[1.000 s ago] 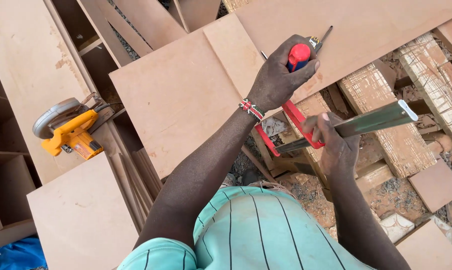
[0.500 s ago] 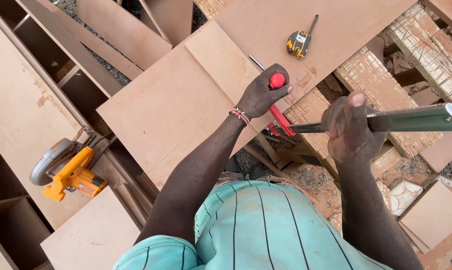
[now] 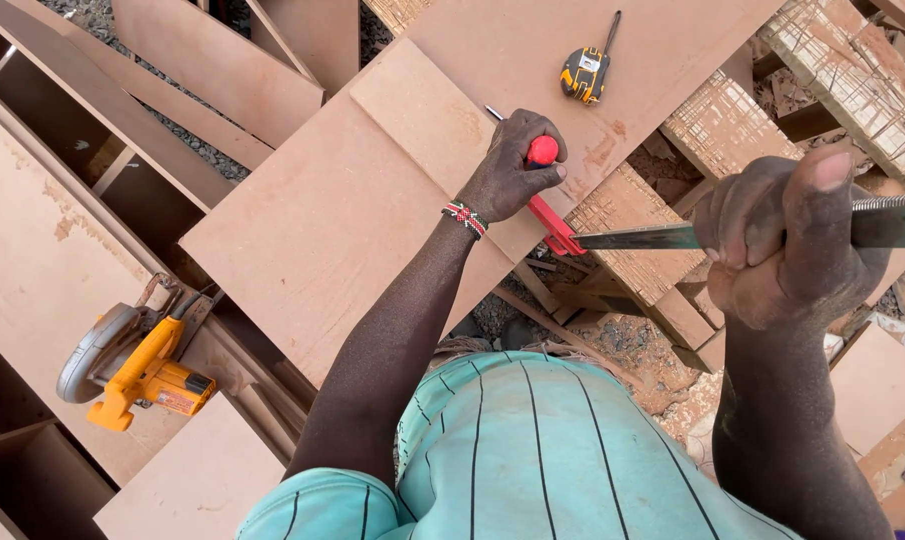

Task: Measuring, clamping, and cutting wooden boards with a circular saw in an outdoor workshop.

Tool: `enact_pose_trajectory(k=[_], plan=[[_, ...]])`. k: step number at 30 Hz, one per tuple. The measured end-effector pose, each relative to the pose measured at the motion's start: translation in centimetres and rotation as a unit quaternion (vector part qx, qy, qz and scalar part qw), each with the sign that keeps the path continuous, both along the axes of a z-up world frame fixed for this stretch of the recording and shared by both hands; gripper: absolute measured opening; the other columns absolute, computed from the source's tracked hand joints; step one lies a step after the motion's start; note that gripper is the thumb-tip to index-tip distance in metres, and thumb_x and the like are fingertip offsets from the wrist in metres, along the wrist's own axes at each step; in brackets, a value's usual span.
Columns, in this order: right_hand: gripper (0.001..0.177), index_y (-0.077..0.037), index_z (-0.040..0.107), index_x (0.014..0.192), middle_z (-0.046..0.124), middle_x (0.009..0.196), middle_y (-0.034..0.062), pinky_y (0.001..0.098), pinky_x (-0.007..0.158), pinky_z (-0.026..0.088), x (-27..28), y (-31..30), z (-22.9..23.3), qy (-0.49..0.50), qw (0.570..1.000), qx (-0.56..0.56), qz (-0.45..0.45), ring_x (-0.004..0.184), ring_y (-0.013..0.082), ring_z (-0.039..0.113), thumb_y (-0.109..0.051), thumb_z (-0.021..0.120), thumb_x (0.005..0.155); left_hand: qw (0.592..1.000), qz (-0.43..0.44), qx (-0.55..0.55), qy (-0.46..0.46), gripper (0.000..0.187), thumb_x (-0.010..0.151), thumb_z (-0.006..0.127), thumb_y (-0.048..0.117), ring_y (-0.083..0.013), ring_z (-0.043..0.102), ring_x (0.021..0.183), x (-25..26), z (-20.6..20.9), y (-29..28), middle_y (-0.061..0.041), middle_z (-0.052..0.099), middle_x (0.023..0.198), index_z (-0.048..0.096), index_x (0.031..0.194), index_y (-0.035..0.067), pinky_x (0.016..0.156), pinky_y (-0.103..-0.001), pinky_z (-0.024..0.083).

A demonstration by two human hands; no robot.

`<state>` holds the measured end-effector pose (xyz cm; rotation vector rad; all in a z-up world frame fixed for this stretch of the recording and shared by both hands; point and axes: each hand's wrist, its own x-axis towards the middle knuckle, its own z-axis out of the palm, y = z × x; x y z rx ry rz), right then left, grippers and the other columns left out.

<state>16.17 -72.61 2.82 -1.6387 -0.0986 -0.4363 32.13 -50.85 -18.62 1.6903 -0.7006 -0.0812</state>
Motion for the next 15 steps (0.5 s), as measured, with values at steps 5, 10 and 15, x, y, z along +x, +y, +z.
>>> enact_pose_trajectory(k=[5, 10, 15], plan=[[0.062, -0.019, 0.047, 0.082, 0.043, 0.072, 0.0070, 0.0419, 0.060, 0.038, 0.4, 0.5, 0.7, -0.029, 1.000, 0.003, -0.012, 0.054, 0.0235, 0.040, -0.041, 0.059, 0.140, 0.995, 0.094, -0.041, -0.022, 0.037, 0.108, 0.081, 0.053, -0.0233, 0.064, 0.121, -1.5, 1.8, -1.4, -0.001, 0.069, 0.126, 0.070, 0.124, 0.021, 0.111, -0.040, 0.049], [0.073, -0.013, 0.043, 0.076, 0.045, 0.071, 0.0106, 0.0432, 0.059, 0.033, 1.2, 2.0, 2.5, -0.018, 0.999, -0.037, 0.010, 0.050, 0.0254, 0.035, -0.049, 0.052, 0.139, 0.902, 0.331, -0.138, 0.239, 0.073, 0.110, 0.033, 0.080, -0.0228, 0.053, 0.082, -1.3, 4.8, -5.5, -0.003, 0.056, 0.080, 0.047, 0.081, 0.014, 0.083, -0.045, 0.046], [0.070, -0.017, 0.050, 0.081, 0.048, 0.075, 0.0080, 0.0445, 0.063, 0.035, 1.7, 0.1, 1.7, 0.012, 0.999, -0.036, 0.035, 0.055, 0.0243, 0.040, -0.060, 0.052, 0.137, 0.929, 0.168, -0.136, 0.302, 0.089, 0.098, 0.034, 0.085, -0.0219, 0.056, 0.048, 1.3, 9.1, -2.4, -0.011, 0.058, 0.047, 0.054, 0.055, 0.009, 0.059, -0.038, 0.048]])
